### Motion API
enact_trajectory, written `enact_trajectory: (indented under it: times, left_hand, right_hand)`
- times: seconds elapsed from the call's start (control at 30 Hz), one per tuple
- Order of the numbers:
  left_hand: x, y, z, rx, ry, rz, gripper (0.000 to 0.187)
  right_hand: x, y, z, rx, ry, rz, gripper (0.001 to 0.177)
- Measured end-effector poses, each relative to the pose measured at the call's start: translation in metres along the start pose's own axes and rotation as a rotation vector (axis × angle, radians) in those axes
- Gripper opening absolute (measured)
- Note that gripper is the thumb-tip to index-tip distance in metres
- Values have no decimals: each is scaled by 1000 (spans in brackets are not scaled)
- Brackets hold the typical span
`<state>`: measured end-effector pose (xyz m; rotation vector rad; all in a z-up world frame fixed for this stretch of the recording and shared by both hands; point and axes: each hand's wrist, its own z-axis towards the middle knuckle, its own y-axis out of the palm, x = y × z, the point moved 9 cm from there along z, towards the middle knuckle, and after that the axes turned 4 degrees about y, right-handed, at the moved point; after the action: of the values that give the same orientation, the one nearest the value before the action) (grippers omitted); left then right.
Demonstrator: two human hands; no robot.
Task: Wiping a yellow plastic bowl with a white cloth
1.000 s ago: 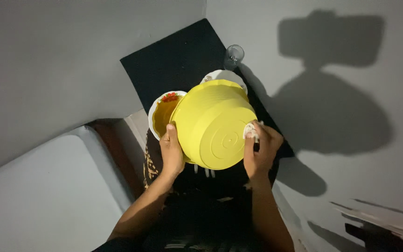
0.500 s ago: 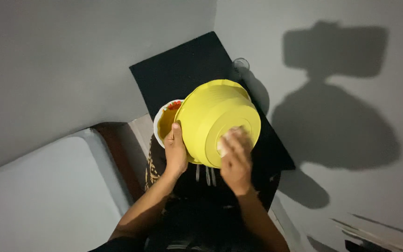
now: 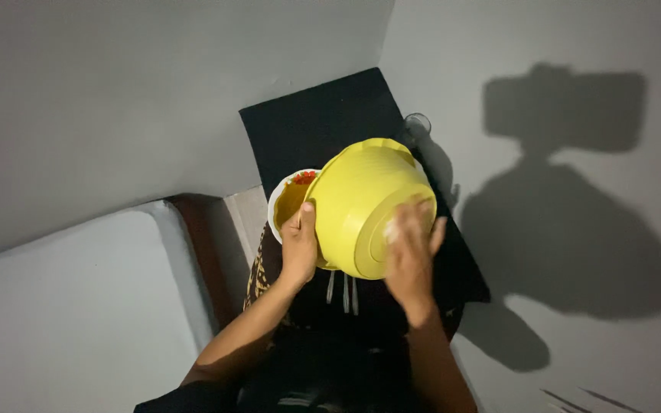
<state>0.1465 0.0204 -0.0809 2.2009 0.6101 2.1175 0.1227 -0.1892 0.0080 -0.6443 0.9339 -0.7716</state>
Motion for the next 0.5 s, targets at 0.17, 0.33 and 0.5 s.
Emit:
enact_trajectory:
  times: [0.17,0.33,0.5]
  left_hand:
    - [2,9,0,1,2,-32,54]
    - [14,8,3,7,2,-72,53]
    - [-7,1,0,3,-25,0,57]
  right_hand:
    - [-15,-12,4,53,114,133,56]
    - [-38,0,-18,14,-105,109,53]
    - [-3,-14,9,35,110,69,54]
